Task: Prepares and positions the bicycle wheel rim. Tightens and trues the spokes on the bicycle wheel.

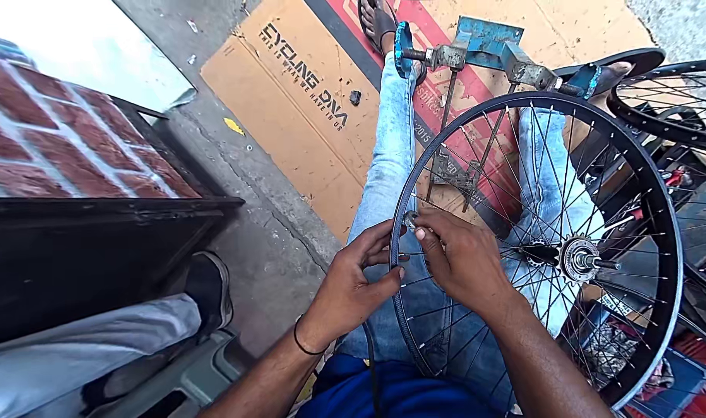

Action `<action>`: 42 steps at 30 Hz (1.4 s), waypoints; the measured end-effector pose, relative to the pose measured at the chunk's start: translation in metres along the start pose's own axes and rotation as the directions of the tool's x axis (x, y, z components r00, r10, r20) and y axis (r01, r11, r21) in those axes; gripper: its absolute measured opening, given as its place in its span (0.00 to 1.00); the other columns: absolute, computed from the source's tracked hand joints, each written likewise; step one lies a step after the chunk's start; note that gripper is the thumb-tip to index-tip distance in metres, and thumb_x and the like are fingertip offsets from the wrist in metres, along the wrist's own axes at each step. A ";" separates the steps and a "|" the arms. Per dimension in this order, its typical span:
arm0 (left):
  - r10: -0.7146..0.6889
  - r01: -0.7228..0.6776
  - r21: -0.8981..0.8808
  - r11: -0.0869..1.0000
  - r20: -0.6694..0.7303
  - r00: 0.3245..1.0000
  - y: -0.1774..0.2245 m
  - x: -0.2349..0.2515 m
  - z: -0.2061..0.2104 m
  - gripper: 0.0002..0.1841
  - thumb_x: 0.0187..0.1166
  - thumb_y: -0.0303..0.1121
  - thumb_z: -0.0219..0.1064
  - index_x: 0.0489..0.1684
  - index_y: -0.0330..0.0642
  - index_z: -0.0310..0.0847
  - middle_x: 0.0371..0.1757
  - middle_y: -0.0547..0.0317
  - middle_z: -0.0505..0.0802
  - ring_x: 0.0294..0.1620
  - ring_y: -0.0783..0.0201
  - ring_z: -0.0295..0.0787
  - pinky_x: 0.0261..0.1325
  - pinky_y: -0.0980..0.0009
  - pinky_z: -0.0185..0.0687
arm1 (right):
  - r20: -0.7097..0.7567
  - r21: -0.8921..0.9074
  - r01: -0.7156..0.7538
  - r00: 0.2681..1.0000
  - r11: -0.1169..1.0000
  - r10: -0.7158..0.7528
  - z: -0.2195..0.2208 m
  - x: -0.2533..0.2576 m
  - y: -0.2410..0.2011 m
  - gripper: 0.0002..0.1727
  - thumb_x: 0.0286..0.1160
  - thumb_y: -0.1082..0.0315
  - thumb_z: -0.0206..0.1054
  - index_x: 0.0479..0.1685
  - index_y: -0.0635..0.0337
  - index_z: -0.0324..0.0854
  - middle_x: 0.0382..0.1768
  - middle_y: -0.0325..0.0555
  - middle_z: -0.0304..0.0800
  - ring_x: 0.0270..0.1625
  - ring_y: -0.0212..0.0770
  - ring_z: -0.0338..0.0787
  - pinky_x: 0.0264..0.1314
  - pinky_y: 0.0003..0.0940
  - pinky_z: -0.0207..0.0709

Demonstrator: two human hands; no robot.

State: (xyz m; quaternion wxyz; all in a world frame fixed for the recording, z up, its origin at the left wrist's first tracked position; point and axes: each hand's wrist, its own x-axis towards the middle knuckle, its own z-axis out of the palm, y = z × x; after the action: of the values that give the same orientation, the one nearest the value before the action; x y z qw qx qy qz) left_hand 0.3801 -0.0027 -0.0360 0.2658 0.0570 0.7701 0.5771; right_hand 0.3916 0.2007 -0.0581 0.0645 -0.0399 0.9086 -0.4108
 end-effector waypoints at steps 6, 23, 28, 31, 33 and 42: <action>0.011 -0.011 0.030 0.999 -0.002 1.000 0.002 0.000 0.001 0.36 0.64 0.23 0.70 0.80 0.46 0.72 0.66 0.63 0.90 0.52 0.59 0.94 0.52 0.64 0.95 | -0.044 0.054 -0.043 0.998 0.998 0.046 -0.001 0.001 -0.002 0.14 0.86 0.54 0.63 0.55 0.44 0.93 0.46 0.30 0.95 0.36 0.32 0.91 0.33 0.40 0.84; -0.007 0.005 0.084 0.996 0.021 1.000 -0.005 -0.001 -0.001 0.36 0.69 0.29 0.69 0.84 0.50 0.66 0.55 0.65 0.94 0.47 0.61 0.94 0.48 0.66 0.94 | -0.022 -0.098 0.015 1.000 0.995 -0.017 -0.002 -0.007 0.006 0.16 0.91 0.59 0.56 0.60 0.46 0.90 0.35 0.36 0.93 0.30 0.38 0.90 0.25 0.42 0.78; 0.000 -0.004 0.096 0.995 0.042 0.999 -0.002 -0.003 -0.002 0.35 0.70 0.29 0.67 0.83 0.51 0.66 0.56 0.64 0.94 0.46 0.61 0.94 0.46 0.66 0.93 | 0.151 -0.041 -0.182 0.971 0.983 0.186 -0.011 0.009 -0.005 0.19 0.93 0.53 0.49 0.61 0.40 0.87 0.31 0.37 0.91 0.31 0.43 0.90 0.29 0.50 0.78; 0.027 -0.031 0.059 0.998 0.069 0.997 -0.005 -0.003 -0.004 0.34 0.71 0.28 0.66 0.83 0.47 0.64 0.55 0.60 0.94 0.47 0.58 0.94 0.48 0.63 0.94 | 0.229 -0.005 -0.306 0.927 0.952 0.299 -0.012 0.014 -0.007 0.20 0.94 0.49 0.46 0.57 0.38 0.86 0.35 0.32 0.94 0.39 0.38 0.94 0.39 0.52 0.82; 0.041 -0.044 0.035 0.998 0.084 0.996 -0.007 -0.002 -0.005 0.34 0.73 0.28 0.65 0.84 0.45 0.63 0.54 0.57 0.94 0.48 0.57 0.94 0.51 0.62 0.94 | 0.230 0.053 -0.339 0.919 0.939 0.319 -0.012 0.016 -0.005 0.21 0.93 0.49 0.47 0.57 0.38 0.87 0.35 0.32 0.94 0.40 0.37 0.93 0.40 0.53 0.82; 0.050 -0.046 -0.042 0.998 0.104 0.993 -0.015 -0.007 -0.004 0.26 0.86 0.31 0.53 0.85 0.43 0.61 0.50 0.54 0.93 0.48 0.56 0.94 0.52 0.61 0.94 | 0.132 0.331 -0.176 0.981 0.927 0.139 -0.008 0.001 0.010 0.12 0.81 0.54 0.69 0.55 0.37 0.95 0.52 0.22 0.96 0.50 0.23 0.93 0.54 0.41 0.90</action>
State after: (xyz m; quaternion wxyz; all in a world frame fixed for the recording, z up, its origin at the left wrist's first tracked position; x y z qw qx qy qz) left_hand 0.3875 -0.0139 -0.0468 0.2928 0.1006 0.7420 0.5947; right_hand 0.3891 0.2131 -0.0606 0.1514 0.0234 0.8193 -0.5525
